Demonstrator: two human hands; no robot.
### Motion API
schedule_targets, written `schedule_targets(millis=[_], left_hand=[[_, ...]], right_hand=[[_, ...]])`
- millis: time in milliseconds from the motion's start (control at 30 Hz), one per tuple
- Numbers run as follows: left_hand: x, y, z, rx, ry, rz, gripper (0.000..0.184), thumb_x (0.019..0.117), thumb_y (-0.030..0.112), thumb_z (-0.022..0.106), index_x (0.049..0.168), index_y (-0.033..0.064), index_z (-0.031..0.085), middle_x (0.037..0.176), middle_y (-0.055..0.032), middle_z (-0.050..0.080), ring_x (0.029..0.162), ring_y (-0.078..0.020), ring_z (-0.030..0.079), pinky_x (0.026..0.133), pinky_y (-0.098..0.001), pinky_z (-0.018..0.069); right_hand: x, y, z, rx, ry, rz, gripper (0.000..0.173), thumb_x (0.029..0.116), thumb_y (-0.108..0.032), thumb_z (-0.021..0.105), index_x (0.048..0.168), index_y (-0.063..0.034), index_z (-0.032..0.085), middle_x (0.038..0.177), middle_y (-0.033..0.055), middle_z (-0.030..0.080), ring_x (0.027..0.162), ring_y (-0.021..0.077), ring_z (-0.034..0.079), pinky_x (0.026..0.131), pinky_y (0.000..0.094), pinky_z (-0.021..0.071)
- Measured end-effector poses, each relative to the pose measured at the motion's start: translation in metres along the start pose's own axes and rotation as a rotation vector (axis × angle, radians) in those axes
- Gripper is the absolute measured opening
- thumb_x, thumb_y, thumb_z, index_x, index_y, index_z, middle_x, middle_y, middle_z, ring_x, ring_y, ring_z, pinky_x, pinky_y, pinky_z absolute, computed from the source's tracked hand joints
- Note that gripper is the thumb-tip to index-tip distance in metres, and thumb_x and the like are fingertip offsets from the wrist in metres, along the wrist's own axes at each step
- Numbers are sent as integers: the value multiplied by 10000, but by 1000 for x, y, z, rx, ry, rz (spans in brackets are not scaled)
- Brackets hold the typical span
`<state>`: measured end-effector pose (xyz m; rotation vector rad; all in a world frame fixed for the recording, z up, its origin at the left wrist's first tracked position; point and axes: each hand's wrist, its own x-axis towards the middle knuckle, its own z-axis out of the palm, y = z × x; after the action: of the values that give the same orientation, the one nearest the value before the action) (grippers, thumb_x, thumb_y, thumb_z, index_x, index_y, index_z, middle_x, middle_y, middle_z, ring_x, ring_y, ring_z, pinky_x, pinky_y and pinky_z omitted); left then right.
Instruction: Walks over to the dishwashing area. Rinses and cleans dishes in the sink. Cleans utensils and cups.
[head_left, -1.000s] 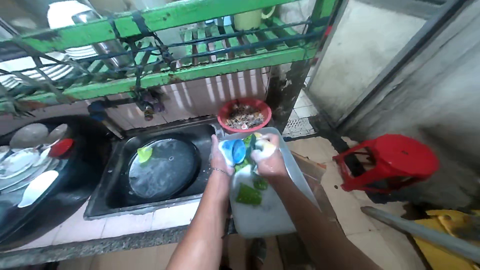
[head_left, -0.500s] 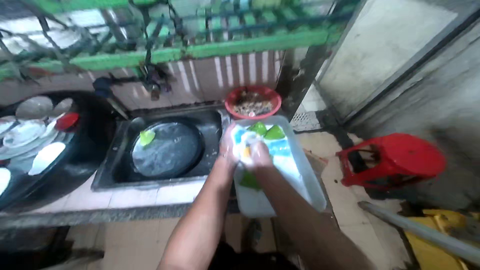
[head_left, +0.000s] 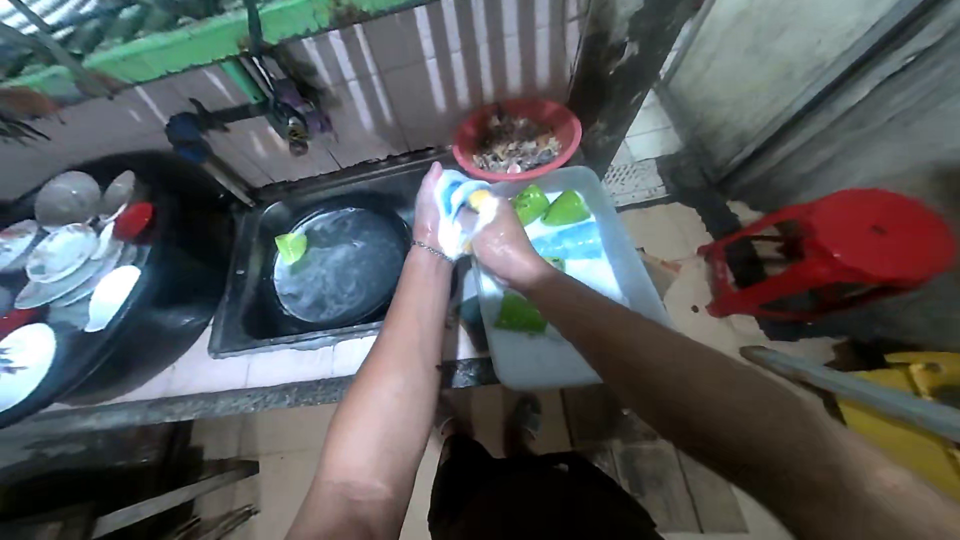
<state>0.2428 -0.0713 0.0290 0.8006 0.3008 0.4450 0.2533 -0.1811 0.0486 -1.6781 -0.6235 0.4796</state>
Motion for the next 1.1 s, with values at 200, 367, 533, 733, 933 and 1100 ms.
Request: schedule_targets(millis=[200, 367, 533, 733, 933, 1100], left_hand=[[-8, 1, 9, 88, 73, -71, 336, 1098, 276, 349, 841, 165, 534, 652, 34, 559, 598, -58, 580, 578, -222, 518], [-11, 5, 5, 464, 299, 172, 334, 1028, 277, 597, 1266, 44, 574, 989, -90, 678, 863, -157, 678, 767, -347, 594], [17, 65, -86, 967, 622, 233, 708, 947, 442, 718, 1430, -10, 465, 1256, -194, 649, 1112, -257, 663, 989, -449, 543], [-15, 96, -70, 1527, 342, 54, 484, 969, 305, 719, 1274, -53, 608, 1252, -299, 629, 1172, -405, 628, 1032, -573, 488], [-75, -41, 19, 1593, -311, -365, 680, 895, 279, 803, 1455, 29, 512, 1294, -234, 644, 1181, -365, 651, 1030, -548, 515], [-14, -15, 16, 41, 310, -26, 472, 1126, 351, 291, 1425, 6, 410, 1257, -155, 611, 1096, -229, 661, 943, -377, 567]], right_hand=[[5, -7, -7, -679, -218, -78, 224, 917, -71, 685, 1064, 98, 685, 1121, 271, 685, 1140, 406, 649, 975, 565, 514], [-1, 15, 6, 1015, 97, 285, 191, 1030, -36, 461, 1210, -71, 513, 1029, 73, 629, 917, 158, 653, 822, 350, 582], [-51, 23, -72, -197, 73, 167, 335, 1006, -100, 612, 1335, -46, 639, 1159, 150, 707, 1013, 222, 691, 900, 436, 571], [-92, 59, -121, -1066, -204, 390, 468, 953, -92, 659, 1409, -48, 565, 1363, 245, 593, 1260, 439, 583, 1001, 611, 503], [-75, 103, -118, -1168, -523, 467, 885, 859, -211, 794, 1603, -113, 327, 1545, 325, 378, 1441, 517, 353, 1139, 666, 339], [-82, 74, -115, -983, -478, 435, 674, 925, -164, 725, 1539, -90, 457, 1587, 246, 387, 1464, 476, 348, 1132, 677, 343]])
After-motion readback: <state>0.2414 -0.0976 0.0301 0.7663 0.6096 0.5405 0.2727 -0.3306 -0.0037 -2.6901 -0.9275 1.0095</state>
